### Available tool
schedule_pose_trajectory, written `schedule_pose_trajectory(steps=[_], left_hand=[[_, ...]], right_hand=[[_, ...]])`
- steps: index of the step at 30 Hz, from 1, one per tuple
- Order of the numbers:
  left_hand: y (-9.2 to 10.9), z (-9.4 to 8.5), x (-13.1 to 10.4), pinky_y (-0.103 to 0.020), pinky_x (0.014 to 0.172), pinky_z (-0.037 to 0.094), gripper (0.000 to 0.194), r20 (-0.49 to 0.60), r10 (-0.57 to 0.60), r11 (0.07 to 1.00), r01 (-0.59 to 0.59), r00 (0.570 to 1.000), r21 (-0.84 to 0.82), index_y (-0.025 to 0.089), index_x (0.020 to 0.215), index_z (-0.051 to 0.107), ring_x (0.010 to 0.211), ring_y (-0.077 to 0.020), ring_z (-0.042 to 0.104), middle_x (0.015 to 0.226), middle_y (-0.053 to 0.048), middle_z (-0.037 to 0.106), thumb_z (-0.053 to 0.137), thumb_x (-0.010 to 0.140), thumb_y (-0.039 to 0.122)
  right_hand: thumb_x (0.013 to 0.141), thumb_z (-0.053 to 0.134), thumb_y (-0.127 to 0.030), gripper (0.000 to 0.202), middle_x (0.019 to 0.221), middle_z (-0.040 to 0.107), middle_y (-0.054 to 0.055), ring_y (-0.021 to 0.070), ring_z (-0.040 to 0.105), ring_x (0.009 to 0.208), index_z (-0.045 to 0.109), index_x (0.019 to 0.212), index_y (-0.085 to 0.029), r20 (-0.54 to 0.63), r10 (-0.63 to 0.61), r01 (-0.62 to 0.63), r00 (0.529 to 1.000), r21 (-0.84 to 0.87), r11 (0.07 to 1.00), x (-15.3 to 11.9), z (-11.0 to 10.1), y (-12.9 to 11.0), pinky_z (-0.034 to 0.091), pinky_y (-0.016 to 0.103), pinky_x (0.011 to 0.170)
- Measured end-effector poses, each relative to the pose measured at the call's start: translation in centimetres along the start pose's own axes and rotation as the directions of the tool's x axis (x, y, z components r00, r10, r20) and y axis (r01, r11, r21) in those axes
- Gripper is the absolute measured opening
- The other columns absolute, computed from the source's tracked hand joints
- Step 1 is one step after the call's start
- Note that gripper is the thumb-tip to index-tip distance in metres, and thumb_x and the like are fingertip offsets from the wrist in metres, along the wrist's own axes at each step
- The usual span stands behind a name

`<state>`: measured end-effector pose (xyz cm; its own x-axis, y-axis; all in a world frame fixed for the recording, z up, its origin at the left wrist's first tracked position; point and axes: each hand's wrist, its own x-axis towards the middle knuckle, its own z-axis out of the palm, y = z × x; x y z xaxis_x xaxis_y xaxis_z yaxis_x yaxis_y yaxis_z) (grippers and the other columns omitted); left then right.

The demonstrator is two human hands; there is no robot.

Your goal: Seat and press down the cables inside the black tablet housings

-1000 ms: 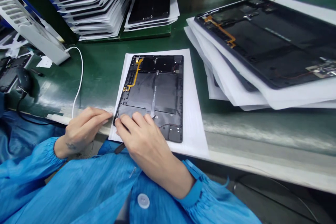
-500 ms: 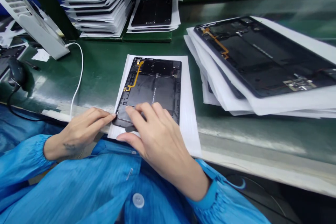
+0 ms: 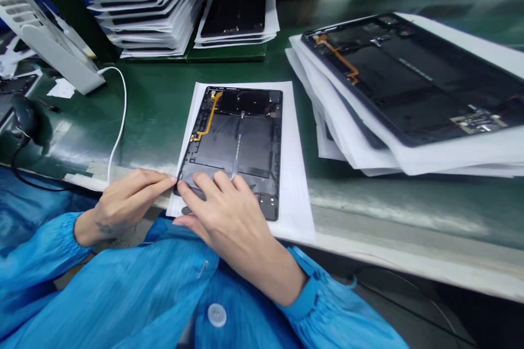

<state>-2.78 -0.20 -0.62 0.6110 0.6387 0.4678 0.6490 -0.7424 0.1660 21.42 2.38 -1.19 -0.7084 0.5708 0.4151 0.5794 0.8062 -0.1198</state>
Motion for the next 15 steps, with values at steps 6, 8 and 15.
schedule_pose_trajectory(steps=[6, 8, 15], left_hand=[[0.04, 0.02, 0.06, -0.036, 0.09, 0.059, 0.04, 0.013, -0.007, 0.999, 0.007, 1.0, 0.037, 0.014, 0.137, 0.055, 0.104, -0.0212, 0.068, 0.115, -0.014, 0.071, 0.049, 0.099, 0.006], [0.02, 0.07, 0.07, -0.036, 0.09, 0.059, 0.039, 0.026, -0.007, 0.999, 0.006, 1.0, 0.052, 0.013, 0.136, 0.056, 0.104, -0.021, 0.067, 0.115, -0.014, 0.07, 0.049, 0.099, 0.005], [-0.4, -0.06, -0.51, -0.036, 0.091, 0.057, 0.044, 0.029, -0.037, 0.997, 0.035, 0.999, 0.071, 0.015, 0.138, 0.053, 0.104, -0.0211, 0.066, 0.119, -0.013, 0.069, 0.051, 0.096, 0.002]], right_hand=[[0.089, 0.067, -0.055, 0.054, 0.117, 0.066, 0.008, 0.024, 0.047, 0.085, 0.059, 0.131, -0.021, 0.037, -0.008, 0.011, 0.999, -0.097, 0.995, -0.11, 0.48, -0.45, 0.03, 0.039, 0.069], [0.089, 0.067, -0.056, 0.057, 0.118, 0.066, 0.008, 0.0241, 0.048, 0.086, 0.057, 0.133, -0.022, 0.046, -0.004, 0.009, 0.999, -0.109, 0.994, -0.07, 0.53, -0.57, 0.03, 0.039, 0.069], [0.097, 0.062, -0.038, 0.044, 0.116, 0.067, 0.007, 0.0239, 0.053, 0.09, 0.054, 0.137, -0.021, 0.001, 0.064, -0.064, 0.998, 0.053, 0.997, -0.12, 0.23, -0.14, 0.035, 0.037, 0.07]])
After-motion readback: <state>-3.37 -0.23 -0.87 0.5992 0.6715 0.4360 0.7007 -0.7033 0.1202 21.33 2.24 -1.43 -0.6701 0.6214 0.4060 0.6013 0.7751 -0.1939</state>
